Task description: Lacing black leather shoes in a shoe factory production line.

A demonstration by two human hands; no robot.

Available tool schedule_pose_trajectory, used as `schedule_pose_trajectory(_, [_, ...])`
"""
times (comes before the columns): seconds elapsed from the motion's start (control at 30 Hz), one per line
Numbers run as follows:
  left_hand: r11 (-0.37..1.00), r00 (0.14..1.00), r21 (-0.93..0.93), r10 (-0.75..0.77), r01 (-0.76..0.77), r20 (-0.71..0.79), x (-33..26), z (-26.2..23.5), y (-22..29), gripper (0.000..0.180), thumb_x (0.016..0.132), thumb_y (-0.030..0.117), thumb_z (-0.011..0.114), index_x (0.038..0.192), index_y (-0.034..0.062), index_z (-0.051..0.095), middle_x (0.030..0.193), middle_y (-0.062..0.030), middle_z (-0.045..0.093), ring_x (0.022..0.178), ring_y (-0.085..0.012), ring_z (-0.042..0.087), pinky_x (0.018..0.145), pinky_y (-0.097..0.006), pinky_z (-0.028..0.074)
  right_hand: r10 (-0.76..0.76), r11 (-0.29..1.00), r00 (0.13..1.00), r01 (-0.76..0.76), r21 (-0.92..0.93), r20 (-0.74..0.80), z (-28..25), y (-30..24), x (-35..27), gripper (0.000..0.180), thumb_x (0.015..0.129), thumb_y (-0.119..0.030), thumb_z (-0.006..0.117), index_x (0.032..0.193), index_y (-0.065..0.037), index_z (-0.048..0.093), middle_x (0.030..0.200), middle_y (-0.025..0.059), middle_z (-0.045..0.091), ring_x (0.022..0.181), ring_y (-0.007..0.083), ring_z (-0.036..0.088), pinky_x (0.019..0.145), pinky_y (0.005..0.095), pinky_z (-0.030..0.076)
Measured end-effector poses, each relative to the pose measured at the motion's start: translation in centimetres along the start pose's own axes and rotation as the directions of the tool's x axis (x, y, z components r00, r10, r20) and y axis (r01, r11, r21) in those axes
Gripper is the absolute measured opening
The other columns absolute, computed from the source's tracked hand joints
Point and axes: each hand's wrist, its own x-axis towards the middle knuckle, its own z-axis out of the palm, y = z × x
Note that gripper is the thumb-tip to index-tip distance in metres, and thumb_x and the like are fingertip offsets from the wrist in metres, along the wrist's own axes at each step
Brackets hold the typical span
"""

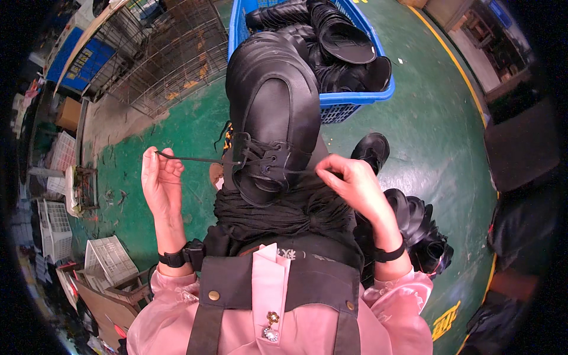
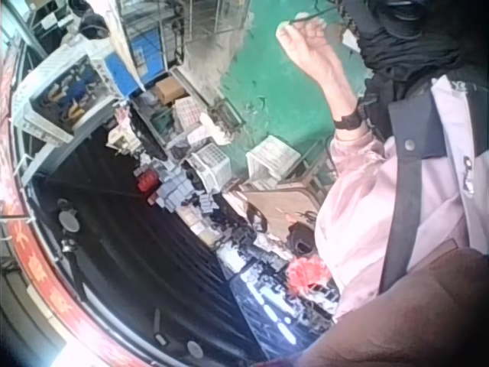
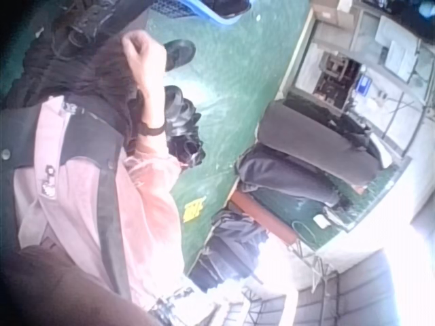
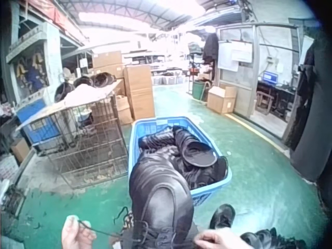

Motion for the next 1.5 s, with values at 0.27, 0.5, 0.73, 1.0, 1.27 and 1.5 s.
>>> schedule_pose_trajectory(0.27, [0.972, 0.974, 0.229, 0.005, -0.059, 0.228, -1.0, 5.8, 2.4, 0.013, 0.100, 0.018, 0.050, 0.105, 0.0052, 0.049, 0.085, -0.0185, 0.065, 0.066, -0.0221, 0.066, 0.062, -0.031, 0.055, -0.203, 0.808, 0.868, -0.114, 0.579, 0.453, -3.8, -2.2, 0.1, 0.022, 0.085, -0.014, 0.073, 0.074, -0.001, 0.059, 0.067, -0.0022, 0.053, 0.063, 0.0060, 0.045, 0.058, 0.0240, 0.038])
schedule_pose_trajectory(0.5, [0.962, 0.873, 0.271, -0.129, -0.004, 0.470, -2.4, 8.2, 2.1, 0.010, 0.098, 0.007, 0.052, 0.105, -0.0004, 0.049, 0.090, -0.0222, 0.067, 0.075, -0.0226, 0.068, 0.067, -0.030, 0.056, -0.393, 0.572, 0.898, 0.070, 0.817, 0.199, 0.6, -4.2, 2.4, 0.016, 0.084, -0.014, 0.073, 0.085, -0.001, 0.065, 0.108, 0.0113, 0.062, 0.093, 0.0131, 0.055, 0.085, 0.0280, 0.045])
schedule_pose_trajectory(0.73, [0.904, 0.806, 0.427, -0.229, -0.032, 0.546, -2.8, 10.8, 2.1, 0.011, 0.098, 0.008, 0.052, 0.104, -0.0006, 0.049, 0.088, -0.0212, 0.068, 0.073, -0.0220, 0.068, 0.063, -0.027, 0.054, -0.363, 0.506, 0.901, -0.022, 0.862, 0.236, 2.9, -5.0, 2.7, 0.061, 0.080, -0.009, 0.074, 0.136, 0.002, 0.050, 0.133, 0.0090, 0.055, 0.105, 0.0148, 0.058, 0.097, 0.0292, 0.041])
schedule_pose_trajectory(1.0, [0.888, 0.819, 0.440, -0.152, -0.133, 0.554, -1.7, 12.4, 1.0, 0.012, 0.098, 0.009, 0.055, 0.104, -0.0011, 0.060, 0.094, -0.0073, 0.068, 0.077, -0.0100, 0.064, 0.067, -0.023, 0.049, -0.286, 0.739, 0.917, 0.026, 0.673, 0.279, 3.0, -6.4, 1.5, 0.012, 0.091, -0.003, 0.064, 0.102, -0.003, 0.065, 0.092, 0.0053, 0.067, 0.087, 0.0121, 0.063, 0.073, 0.0284, 0.050])
schedule_pose_trajectory(1.27, [0.821, 0.743, 0.569, -0.407, 0.044, 0.530, 0.7, 11.6, -3.1, 0.028, 0.097, -0.001, 0.047, 0.123, -0.0028, 0.059, 0.115, -0.0086, 0.063, 0.095, -0.0113, 0.062, 0.076, -0.024, 0.050, -0.748, 0.655, 0.647, 0.684, -0.321, -0.147, 3.1, -4.8, 2.9, 0.033, 0.065, 0.009, 0.061, 0.095, -0.004, 0.064, 0.093, 0.0070, 0.067, 0.086, 0.0256, 0.066, 0.069, 0.0353, 0.055])
schedule_pose_trajectory(1.5, [0.827, 0.736, 0.537, -0.466, 0.166, 0.490, 0.2, 11.3, -4.8, 0.031, 0.087, -0.006, 0.060, 0.117, -0.0005, 0.064, 0.102, -0.0024, 0.065, 0.081, -0.0074, 0.059, 0.072, -0.021, 0.048, -0.785, 0.619, 0.520, 0.676, -0.399, -0.337, 4.1, -3.9, 3.8, 0.031, 0.068, 0.003, 0.067, 0.098, -0.006, 0.067, 0.093, 0.0066, 0.066, 0.082, 0.0247, 0.065, 0.066, 0.0332, 0.054])
